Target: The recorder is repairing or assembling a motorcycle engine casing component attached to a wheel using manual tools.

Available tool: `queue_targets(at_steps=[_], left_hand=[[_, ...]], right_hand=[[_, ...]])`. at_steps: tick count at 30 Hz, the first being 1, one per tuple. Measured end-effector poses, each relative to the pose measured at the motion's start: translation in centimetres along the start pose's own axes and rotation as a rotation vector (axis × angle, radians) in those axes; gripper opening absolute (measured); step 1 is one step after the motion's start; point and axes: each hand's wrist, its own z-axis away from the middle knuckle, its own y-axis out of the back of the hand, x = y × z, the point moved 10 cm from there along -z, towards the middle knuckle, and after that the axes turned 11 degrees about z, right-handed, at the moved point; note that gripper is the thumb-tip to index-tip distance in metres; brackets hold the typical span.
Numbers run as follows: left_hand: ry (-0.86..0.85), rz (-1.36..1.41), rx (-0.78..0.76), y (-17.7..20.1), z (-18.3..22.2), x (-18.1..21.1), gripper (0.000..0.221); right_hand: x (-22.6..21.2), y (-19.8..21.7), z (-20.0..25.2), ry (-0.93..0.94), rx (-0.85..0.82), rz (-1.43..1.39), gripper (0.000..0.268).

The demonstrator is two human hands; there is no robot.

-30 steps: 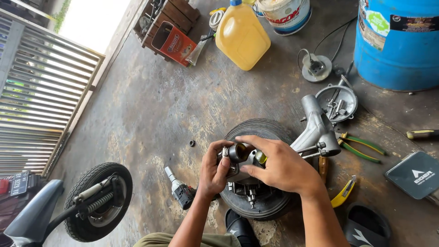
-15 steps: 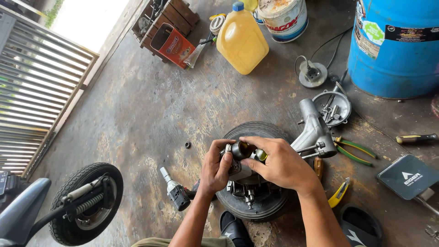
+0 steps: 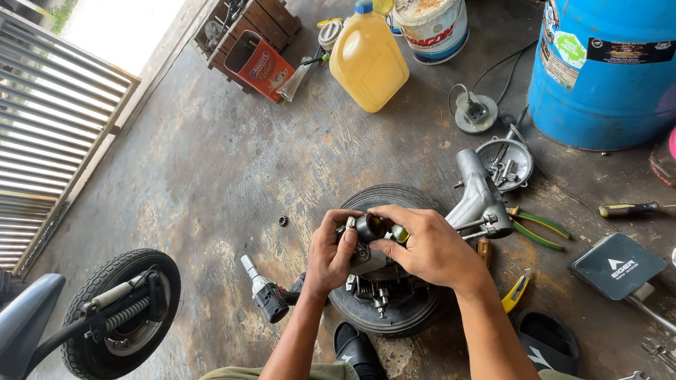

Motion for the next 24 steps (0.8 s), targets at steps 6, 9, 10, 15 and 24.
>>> queue_targets(at_steps=[6,9,10,15,24], left_hand=[[-0.044,0.012,0.009,-0.1,0.0,1.1,0.042],[-0.018,0.030,0.010,0.0,-0.3,0.7,0.038],[-0.019,0.029,0.011,0.1,-0.2,0.6,0.038],[0.075,0.029,0.016,0.2,-0.3,-0.6,0.037],[0.137,0.068,0.023,-0.1,-0.7,0.1,0.039]], right_hand=[[-0.9,0.1,0.0,-0.007,-0.019,0.022,0.044],[-0.2,0.0,-0.1,-0.033,-0.018,0.041,0.042],[0.0,-0.2,-0.1,-0.030,-0.019,0.041,0.042],[0.3,-0.3,-0.1,-0.056,-0.005,0.069,0.039],[0.5,-0.9,0.2,-0.064,0.015,0.132,0.041]])
